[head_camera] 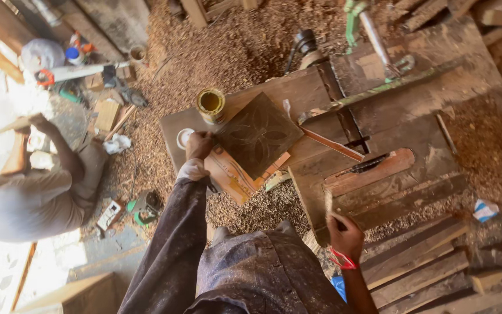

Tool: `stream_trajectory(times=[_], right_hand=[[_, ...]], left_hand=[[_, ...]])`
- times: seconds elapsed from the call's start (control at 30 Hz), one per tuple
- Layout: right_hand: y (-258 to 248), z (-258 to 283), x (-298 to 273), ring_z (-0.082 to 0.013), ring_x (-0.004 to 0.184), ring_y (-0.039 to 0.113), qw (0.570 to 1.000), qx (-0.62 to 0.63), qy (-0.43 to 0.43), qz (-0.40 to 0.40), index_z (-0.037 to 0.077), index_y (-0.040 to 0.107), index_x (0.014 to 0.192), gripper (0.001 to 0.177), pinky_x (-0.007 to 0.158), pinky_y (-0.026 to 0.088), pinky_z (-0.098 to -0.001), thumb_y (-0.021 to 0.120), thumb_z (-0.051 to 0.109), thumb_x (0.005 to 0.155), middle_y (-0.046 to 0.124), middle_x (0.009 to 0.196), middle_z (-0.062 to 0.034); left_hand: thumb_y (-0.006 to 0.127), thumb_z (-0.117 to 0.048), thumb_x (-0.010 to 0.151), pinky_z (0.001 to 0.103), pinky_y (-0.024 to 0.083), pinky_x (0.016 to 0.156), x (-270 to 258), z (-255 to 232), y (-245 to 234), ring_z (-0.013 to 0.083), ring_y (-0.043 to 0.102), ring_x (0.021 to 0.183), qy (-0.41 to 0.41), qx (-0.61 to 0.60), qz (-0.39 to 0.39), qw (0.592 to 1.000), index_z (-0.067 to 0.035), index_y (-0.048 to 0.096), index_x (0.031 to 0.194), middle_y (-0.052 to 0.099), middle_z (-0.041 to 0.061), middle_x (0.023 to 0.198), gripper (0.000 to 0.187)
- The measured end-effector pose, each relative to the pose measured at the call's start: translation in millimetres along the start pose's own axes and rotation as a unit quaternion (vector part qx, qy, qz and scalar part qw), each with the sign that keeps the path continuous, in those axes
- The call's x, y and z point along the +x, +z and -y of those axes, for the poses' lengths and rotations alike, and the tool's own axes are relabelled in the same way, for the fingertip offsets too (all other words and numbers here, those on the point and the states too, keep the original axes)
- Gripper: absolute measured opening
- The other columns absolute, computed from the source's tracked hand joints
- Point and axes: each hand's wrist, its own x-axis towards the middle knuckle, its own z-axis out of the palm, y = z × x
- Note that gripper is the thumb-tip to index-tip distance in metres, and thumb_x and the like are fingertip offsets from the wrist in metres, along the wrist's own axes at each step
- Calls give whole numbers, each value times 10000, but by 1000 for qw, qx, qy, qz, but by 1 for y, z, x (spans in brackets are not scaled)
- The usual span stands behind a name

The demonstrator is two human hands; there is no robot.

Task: The person applies a finish to a wooden board by hand and using a tool, dipping it into a can of liquid and spreading it across the surface of the wood.

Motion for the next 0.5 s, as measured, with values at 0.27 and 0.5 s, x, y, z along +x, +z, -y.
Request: stream_trajectory(times=[0.27, 0.5], right_hand=[[-30, -41, -19, -134, 852, 688, 981, 94, 146, -84, 12, 759, 1180, 270, 733, 553, -263, 743, 139, 943, 773, 1024, -101], [-33, -38, -3, -120, 809, 698, 972, 89, 205, -77, -3, 740, 1190, 277, 699, 560, -258, 724, 126, 945, 766, 982, -92]], left_hand=[[700, -320, 952, 316, 536, 756, -7, 1, -11, 166, 693, 806, 75, -112, 85, 987, 29, 755, 1116, 770, 119, 918, 390], [684, -342, 967, 375, 546, 766, -79, -77, -39, 240, 706, 795, 118, -61, 17, 991, 28, 752, 1146, 775, 179, 899, 417]])
